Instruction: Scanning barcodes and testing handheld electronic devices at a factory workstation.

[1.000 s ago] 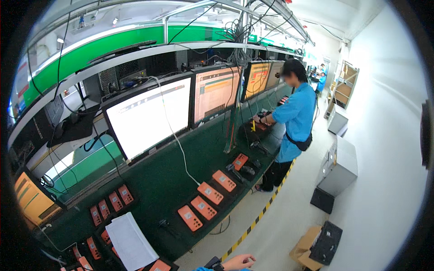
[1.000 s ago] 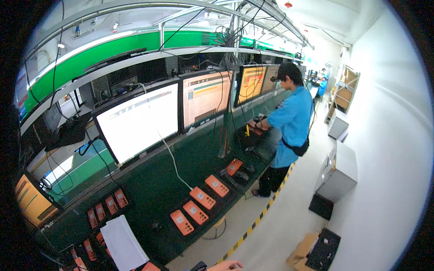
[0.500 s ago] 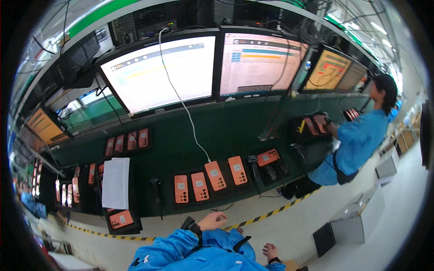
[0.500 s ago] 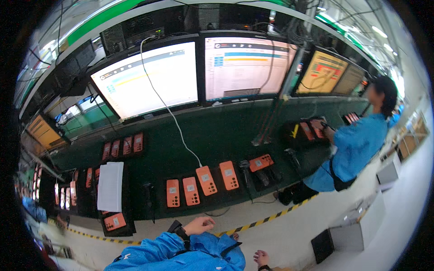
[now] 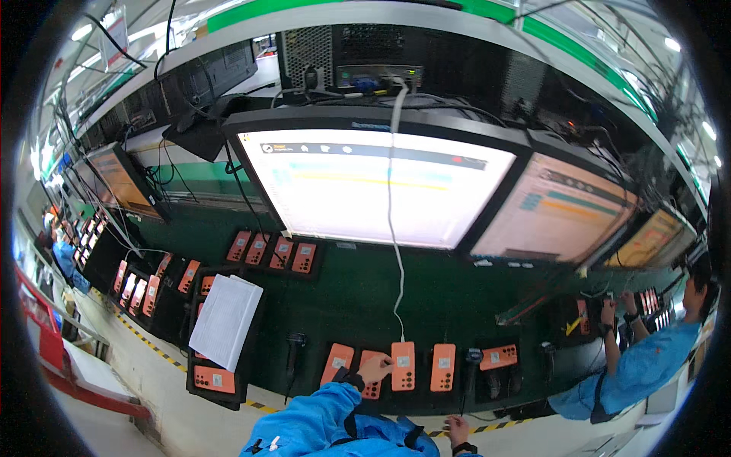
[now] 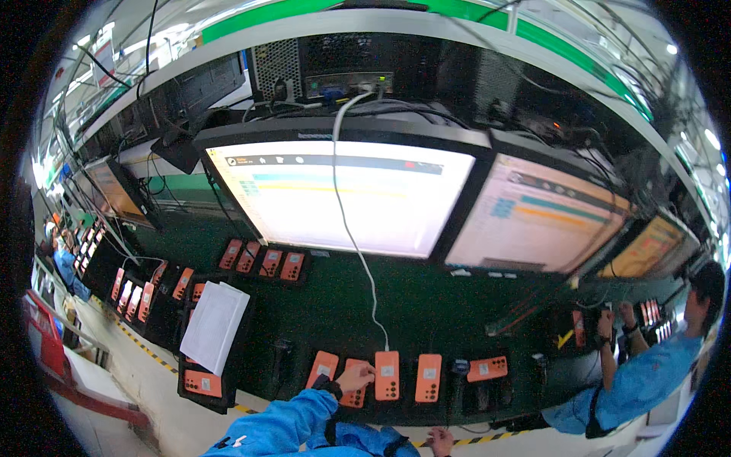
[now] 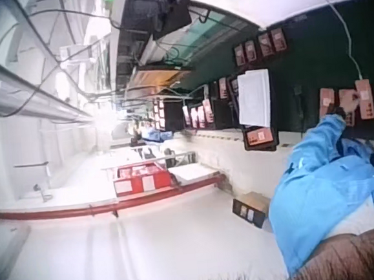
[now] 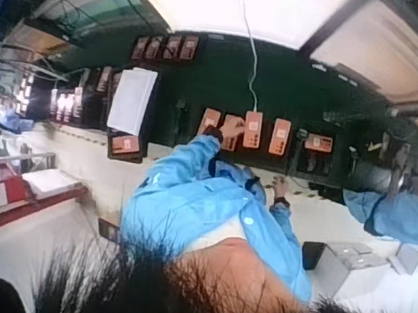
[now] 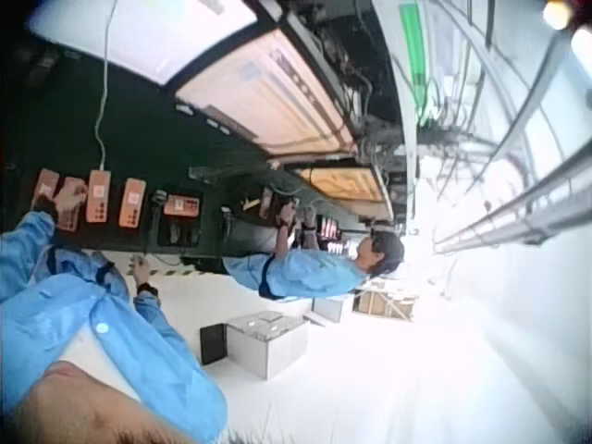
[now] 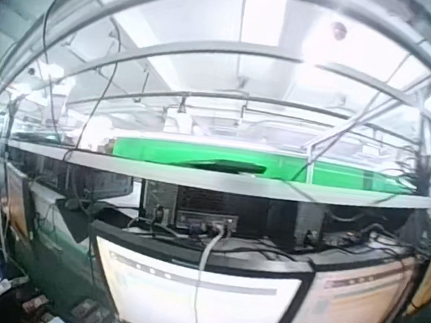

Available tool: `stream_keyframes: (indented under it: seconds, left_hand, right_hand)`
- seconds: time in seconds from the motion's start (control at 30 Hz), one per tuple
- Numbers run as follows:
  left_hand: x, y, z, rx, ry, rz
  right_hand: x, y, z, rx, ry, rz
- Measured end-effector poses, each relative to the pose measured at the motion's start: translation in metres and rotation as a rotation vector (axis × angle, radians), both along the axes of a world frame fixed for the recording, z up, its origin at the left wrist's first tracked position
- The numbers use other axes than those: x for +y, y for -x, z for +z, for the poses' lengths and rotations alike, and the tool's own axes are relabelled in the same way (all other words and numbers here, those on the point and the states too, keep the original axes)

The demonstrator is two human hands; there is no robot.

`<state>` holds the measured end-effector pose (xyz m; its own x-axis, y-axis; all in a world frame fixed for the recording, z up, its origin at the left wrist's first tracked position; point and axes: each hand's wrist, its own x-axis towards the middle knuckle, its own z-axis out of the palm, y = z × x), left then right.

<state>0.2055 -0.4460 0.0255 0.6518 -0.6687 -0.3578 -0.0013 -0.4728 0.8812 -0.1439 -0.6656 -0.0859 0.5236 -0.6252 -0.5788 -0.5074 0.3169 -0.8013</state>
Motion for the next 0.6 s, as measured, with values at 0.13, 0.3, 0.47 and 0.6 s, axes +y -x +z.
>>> stream_keyframes:
  seconds: [0.13, 0.3, 0.47, 0.6]
  left_hand:
    - [-0.035, -0.023, -0.006, -0.157, -0.043, 0.254]
    - [-0.069, -0.037, 0.002, -0.352, -0.306, 0.301]
    - [-0.083, -0.032, -0.027, -0.313, -0.44, 0.196]
    - [-0.08, -0.032, 0.009, -0.258, -0.591, 0.124]
  right_hand:
    - [0.028, -0.107, 0.098, 0.015, -0.008, 0.241]
    - [0.023, -0.155, 0.122, 0.072, -0.205, 0.093]
    - [-0.047, -0.101, 0.012, -0.245, -0.9, 0.025]
    - [-0.016, -0.105, 0.07, -0.042, -0.266, 0.078]
